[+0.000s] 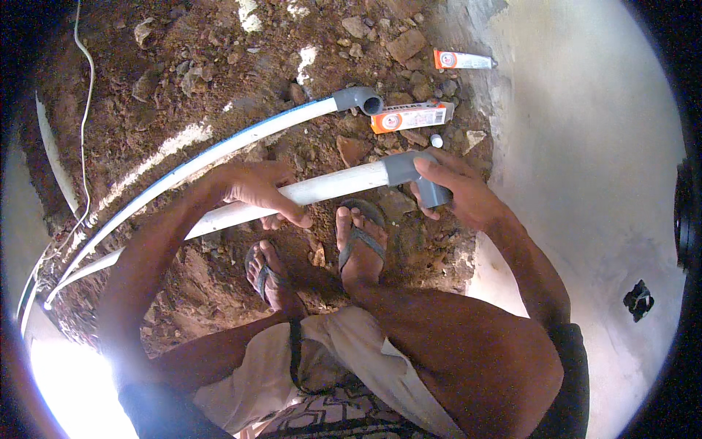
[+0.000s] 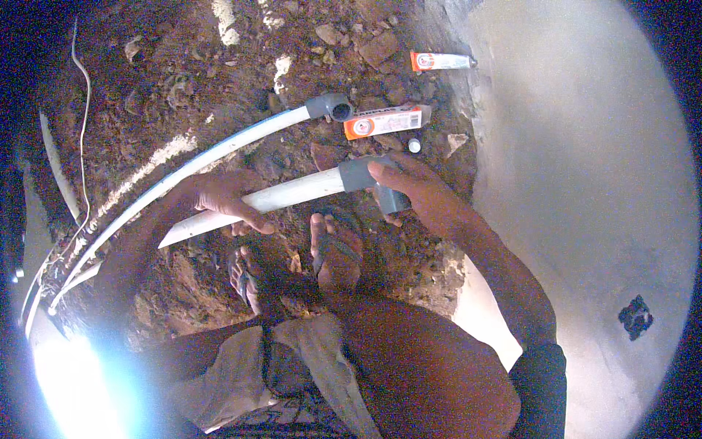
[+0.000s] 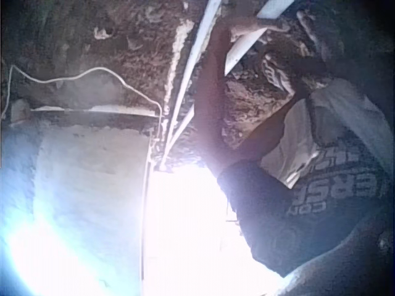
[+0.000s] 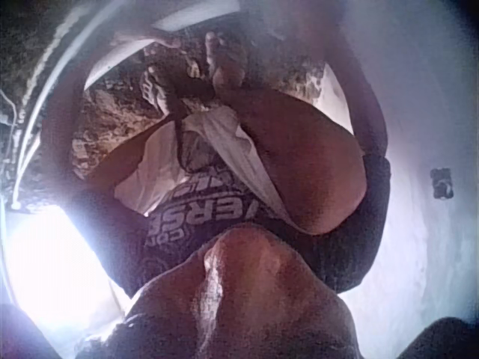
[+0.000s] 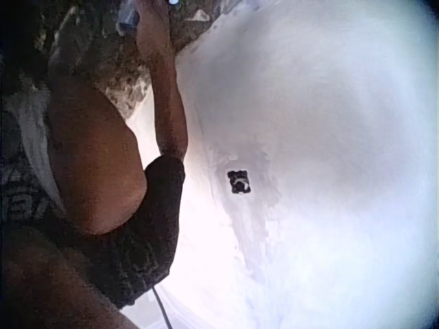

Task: The person applies glue to a PVC pipe and elbow joint, then connects them. They repeat this process with another pipe and elbow joint, assembling a short pipe assembly on the ground.

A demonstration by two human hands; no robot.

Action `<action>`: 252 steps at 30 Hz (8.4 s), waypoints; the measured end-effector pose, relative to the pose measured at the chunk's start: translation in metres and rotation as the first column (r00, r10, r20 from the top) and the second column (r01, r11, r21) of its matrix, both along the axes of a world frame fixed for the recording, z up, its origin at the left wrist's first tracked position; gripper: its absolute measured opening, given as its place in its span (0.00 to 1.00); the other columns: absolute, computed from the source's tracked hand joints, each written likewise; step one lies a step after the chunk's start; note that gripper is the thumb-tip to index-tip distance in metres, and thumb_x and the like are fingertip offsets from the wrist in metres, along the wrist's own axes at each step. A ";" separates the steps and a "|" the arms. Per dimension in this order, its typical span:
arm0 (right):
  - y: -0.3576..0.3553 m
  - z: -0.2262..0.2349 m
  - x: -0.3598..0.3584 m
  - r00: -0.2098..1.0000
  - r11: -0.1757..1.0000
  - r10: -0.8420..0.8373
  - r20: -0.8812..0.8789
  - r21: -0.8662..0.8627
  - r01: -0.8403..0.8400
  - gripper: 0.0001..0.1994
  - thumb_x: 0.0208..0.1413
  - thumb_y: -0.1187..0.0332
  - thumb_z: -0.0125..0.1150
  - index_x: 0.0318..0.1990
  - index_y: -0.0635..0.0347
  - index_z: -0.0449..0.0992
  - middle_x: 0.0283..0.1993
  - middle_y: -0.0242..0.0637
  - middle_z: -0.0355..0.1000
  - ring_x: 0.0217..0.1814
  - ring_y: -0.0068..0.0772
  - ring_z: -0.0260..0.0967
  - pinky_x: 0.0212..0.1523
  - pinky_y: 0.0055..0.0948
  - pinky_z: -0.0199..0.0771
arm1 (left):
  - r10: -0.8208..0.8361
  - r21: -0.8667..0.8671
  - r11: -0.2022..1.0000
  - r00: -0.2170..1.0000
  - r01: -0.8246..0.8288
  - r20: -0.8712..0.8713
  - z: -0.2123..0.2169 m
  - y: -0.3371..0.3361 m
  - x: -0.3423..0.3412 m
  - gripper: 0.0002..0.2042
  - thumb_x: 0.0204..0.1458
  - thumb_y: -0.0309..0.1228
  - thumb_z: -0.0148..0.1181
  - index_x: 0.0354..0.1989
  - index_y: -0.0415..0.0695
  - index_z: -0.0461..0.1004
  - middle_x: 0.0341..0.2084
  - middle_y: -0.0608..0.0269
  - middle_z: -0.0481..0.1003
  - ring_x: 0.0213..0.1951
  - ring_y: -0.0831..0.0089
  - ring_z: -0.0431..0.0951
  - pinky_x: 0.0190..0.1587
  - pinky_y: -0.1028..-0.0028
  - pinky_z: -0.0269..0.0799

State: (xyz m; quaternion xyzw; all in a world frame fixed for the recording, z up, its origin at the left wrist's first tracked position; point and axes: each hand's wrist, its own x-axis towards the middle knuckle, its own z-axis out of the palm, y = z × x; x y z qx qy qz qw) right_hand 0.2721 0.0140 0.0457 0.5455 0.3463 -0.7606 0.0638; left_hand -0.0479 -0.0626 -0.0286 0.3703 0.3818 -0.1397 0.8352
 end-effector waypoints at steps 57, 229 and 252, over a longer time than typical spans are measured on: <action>-0.044 0.058 0.009 0.945 0.819 0.328 0.001 0.499 -0.285 0.17 0.50 0.56 0.52 0.22 0.62 0.69 0.16 0.37 0.64 0.17 0.33 0.63 0.20 0.34 0.54 | -0.022 0.449 0.861 0.899 0.240 -0.438 0.118 -0.078 0.049 0.16 0.38 0.33 0.69 0.38 0.44 0.82 0.32 0.45 0.80 0.38 0.48 0.82 0.47 0.52 0.77; 0.066 0.083 -0.093 0.454 0.262 0.879 0.145 0.650 -0.714 0.30 0.27 0.60 0.56 0.45 0.67 0.76 0.47 0.47 0.72 0.50 0.46 0.70 0.54 0.38 0.67 | 0.300 0.803 0.591 0.903 0.077 -0.307 0.085 -0.050 -0.003 0.21 0.44 0.31 0.67 0.50 0.48 0.74 0.39 0.55 0.77 0.46 0.52 0.76 0.48 0.55 0.74; 0.021 0.123 -0.092 0.066 -0.619 0.501 0.863 0.410 -0.670 0.36 0.30 0.74 0.59 0.57 0.52 0.75 0.58 0.41 0.69 0.51 0.48 0.70 0.57 0.46 0.68 | 0.430 0.842 0.535 0.880 -0.070 -0.200 0.067 -0.038 -0.007 0.13 0.47 0.36 0.68 0.35 0.40 0.80 0.31 0.46 0.79 0.38 0.49 0.82 0.43 0.55 0.77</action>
